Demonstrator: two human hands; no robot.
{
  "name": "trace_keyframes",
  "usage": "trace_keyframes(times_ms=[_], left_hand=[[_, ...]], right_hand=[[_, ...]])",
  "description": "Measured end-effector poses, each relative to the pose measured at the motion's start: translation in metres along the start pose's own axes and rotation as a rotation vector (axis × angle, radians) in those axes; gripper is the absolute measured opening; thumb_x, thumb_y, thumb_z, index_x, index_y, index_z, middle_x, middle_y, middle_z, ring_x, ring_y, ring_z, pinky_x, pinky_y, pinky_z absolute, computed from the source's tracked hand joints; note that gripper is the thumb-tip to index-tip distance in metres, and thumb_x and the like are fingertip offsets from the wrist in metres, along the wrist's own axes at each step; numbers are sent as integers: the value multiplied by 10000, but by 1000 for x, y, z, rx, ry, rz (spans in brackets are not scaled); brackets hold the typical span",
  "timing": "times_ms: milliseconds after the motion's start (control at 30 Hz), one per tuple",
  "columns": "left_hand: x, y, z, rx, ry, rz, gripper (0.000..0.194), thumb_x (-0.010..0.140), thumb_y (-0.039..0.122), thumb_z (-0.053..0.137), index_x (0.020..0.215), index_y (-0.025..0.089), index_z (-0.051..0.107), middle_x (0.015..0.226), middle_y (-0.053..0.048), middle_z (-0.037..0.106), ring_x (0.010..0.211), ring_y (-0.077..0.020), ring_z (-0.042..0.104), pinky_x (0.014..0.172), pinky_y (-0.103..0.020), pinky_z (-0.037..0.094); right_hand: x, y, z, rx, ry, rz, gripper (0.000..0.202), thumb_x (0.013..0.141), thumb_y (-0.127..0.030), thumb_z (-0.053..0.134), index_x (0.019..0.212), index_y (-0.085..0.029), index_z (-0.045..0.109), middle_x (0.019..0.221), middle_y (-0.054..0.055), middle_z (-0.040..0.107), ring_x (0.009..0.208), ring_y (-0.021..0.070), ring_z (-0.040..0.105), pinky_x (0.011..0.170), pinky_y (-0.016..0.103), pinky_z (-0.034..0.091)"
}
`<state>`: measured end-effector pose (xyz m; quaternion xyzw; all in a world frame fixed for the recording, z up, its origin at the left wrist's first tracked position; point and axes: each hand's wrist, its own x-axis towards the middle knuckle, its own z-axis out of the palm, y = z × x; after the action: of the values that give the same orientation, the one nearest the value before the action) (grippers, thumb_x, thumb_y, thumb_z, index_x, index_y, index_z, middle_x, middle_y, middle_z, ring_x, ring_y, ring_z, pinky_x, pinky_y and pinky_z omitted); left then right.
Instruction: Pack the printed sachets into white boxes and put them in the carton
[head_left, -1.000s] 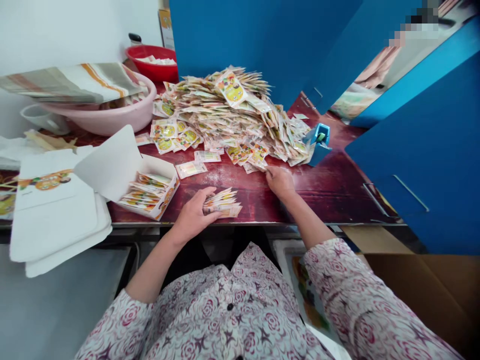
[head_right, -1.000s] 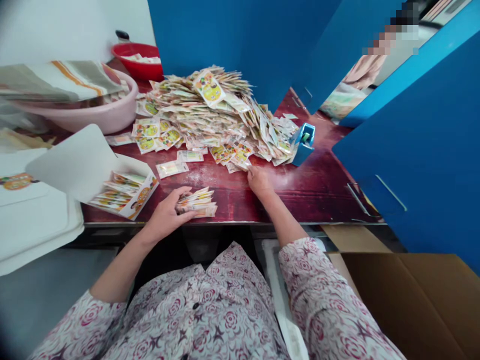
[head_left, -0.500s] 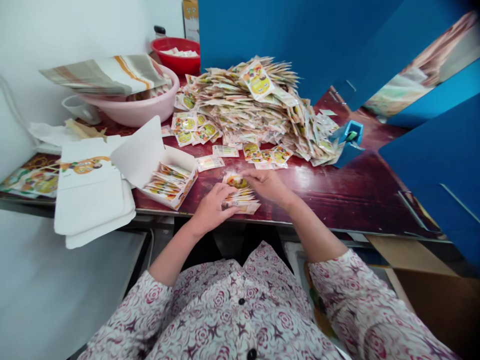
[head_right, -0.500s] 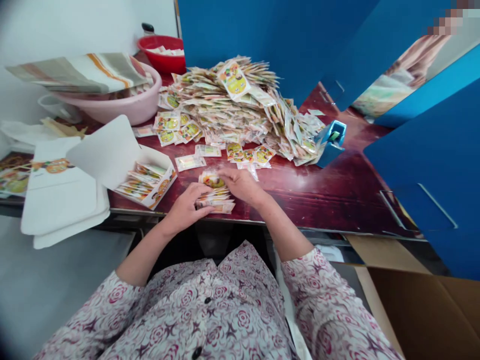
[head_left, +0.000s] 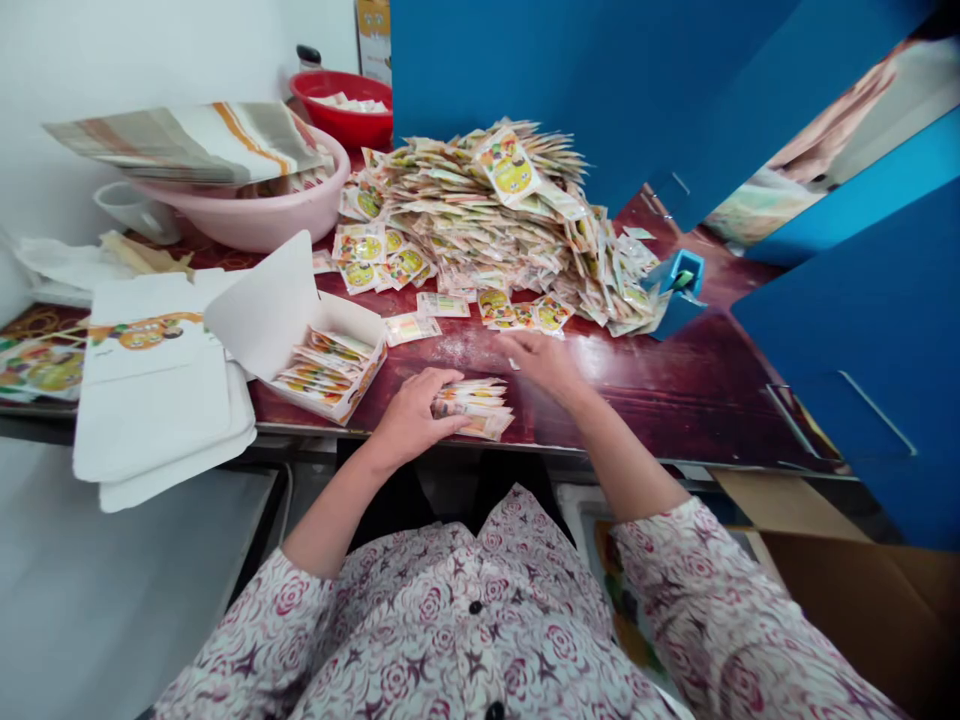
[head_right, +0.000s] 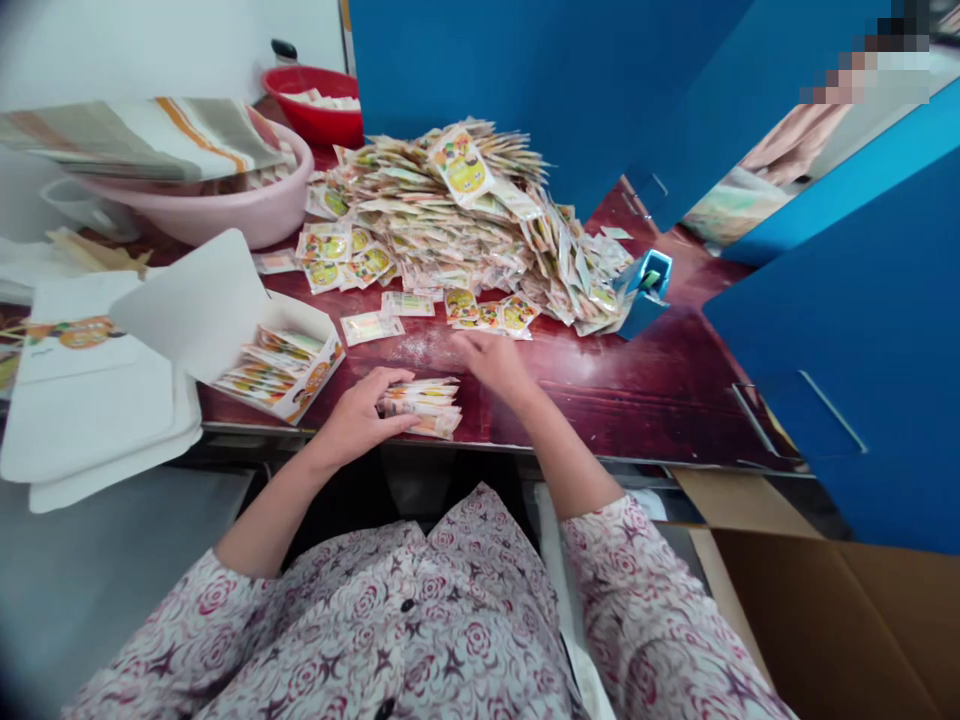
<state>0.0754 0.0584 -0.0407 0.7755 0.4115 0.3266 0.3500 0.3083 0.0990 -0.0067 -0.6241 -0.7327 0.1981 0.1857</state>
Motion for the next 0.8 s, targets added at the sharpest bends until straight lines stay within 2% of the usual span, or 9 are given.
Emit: trace_keyframes(times_ms=[100,167,233,333,400,500,600,700,800], left_hand=[[-1,2,0,0,7,-5,512,775,220,775,1247,205,578,1239,-86,650,1157,-255,625,1056,-446,464],[-1,3,1,6,4,-15,566,770,213,781,1288,205,553,1248,-86,642,1175,-251,614,1063,-435,460],[-2,3,2,16,1,-26,599,765,207,785,1310,198,538,1240,-85,642,1173,-247,615,1060,-423,464],[-3,3,2,24,9,-31,598,770,210,780,1315,197,535,1261,-89,633,1179,-247,614,1058,-415,471],[-4,3,2,23,10,-18,578,777,214,770,1308,209,540,1286,-86,624,1201,-248,607,1069,-414,468],[-4,4,1,20,3,8,544,796,227,753,1299,211,546,1293,-84,622,1218,-245,600,1083,-412,464],[-4,3,1,19,6,22,528,808,247,744,1297,217,546,1288,-81,626,1217,-242,602,1083,-415,469],[-4,2,2,13,16,33,530,806,251,742,1297,224,545,1291,-82,628,1221,-244,604,1080,-418,475],[-4,1,2,15,19,34,523,810,251,740,1296,222,549,1288,-87,629,1217,-243,606,1076,-411,478]], right_hand=[[8,15,-2,-359,115,225,391,975,-428,526,1153,-125,697,1128,151,727,1037,282,663,876,336,475],[10,18,1,-494,75,266,453,938,-427,589,1233,-88,643,1239,205,671,1136,316,622,935,356,460],[9,18,6,-534,45,249,412,951,-324,545,1261,-62,613,1274,222,643,1171,315,600,968,359,447],[2,21,10,-530,52,184,422,888,-85,445,1277,-53,605,1263,215,647,1162,290,601,983,353,434],[-5,29,9,-441,48,118,450,832,-33,439,1226,-80,650,1194,180,690,1096,268,631,957,344,453],[-11,48,0,-141,50,18,345,862,-134,489,1120,-156,718,1041,81,752,930,224,675,858,320,503],[-1,70,-17,68,280,11,335,910,-317,526,1146,-181,721,986,46,759,865,213,676,807,322,521],[24,83,-33,-10,486,68,359,913,-265,486,1160,-151,720,1042,95,754,956,257,677,875,372,515],[51,79,-38,-195,428,110,403,875,-132,461,1189,-117,713,1141,150,734,1077,303,664,962,409,487]])
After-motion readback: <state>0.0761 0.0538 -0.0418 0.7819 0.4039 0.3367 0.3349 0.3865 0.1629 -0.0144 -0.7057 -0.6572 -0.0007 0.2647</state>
